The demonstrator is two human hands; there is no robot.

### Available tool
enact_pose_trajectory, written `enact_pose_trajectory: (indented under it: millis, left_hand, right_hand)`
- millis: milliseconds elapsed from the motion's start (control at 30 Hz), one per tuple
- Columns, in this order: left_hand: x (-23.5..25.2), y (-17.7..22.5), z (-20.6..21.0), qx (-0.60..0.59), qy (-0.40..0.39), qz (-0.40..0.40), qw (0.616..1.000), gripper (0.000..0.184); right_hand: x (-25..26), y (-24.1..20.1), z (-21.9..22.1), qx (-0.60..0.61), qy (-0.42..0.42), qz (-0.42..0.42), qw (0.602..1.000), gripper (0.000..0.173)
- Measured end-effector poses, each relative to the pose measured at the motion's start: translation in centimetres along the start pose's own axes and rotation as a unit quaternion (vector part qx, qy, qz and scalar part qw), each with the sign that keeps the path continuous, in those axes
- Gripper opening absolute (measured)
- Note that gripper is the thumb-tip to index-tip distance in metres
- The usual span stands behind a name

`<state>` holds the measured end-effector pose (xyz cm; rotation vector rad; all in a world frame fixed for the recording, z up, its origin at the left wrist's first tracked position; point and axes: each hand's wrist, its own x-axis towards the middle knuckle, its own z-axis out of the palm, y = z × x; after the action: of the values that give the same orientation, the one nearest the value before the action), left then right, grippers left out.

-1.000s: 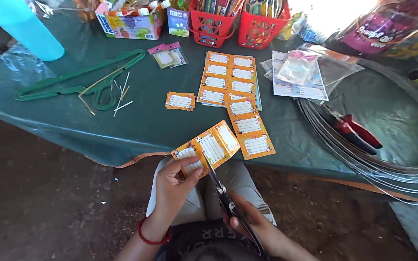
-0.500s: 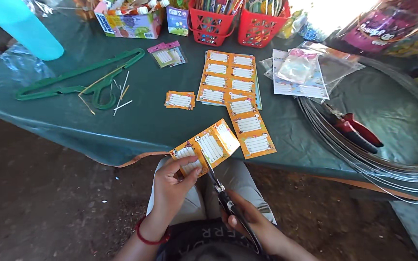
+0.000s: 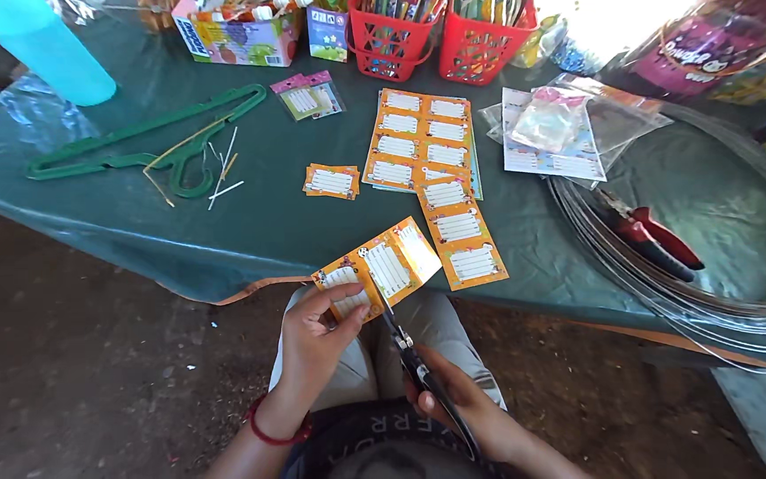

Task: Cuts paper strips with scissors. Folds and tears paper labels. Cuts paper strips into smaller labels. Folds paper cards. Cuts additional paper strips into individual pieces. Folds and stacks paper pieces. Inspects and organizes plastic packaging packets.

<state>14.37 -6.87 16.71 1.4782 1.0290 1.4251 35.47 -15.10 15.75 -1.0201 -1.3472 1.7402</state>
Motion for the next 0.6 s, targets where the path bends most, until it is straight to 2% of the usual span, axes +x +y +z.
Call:
enact_pose_trajectory:
  millis: [600]
  left_hand:
    - [0.1,0.32,0.21,-0.013,-0.009,-0.007,1.0,0.024]
  right_hand:
    - [-0.05,0.05,-0.04,0.005,-0.002,-0.003,1.0,0.082]
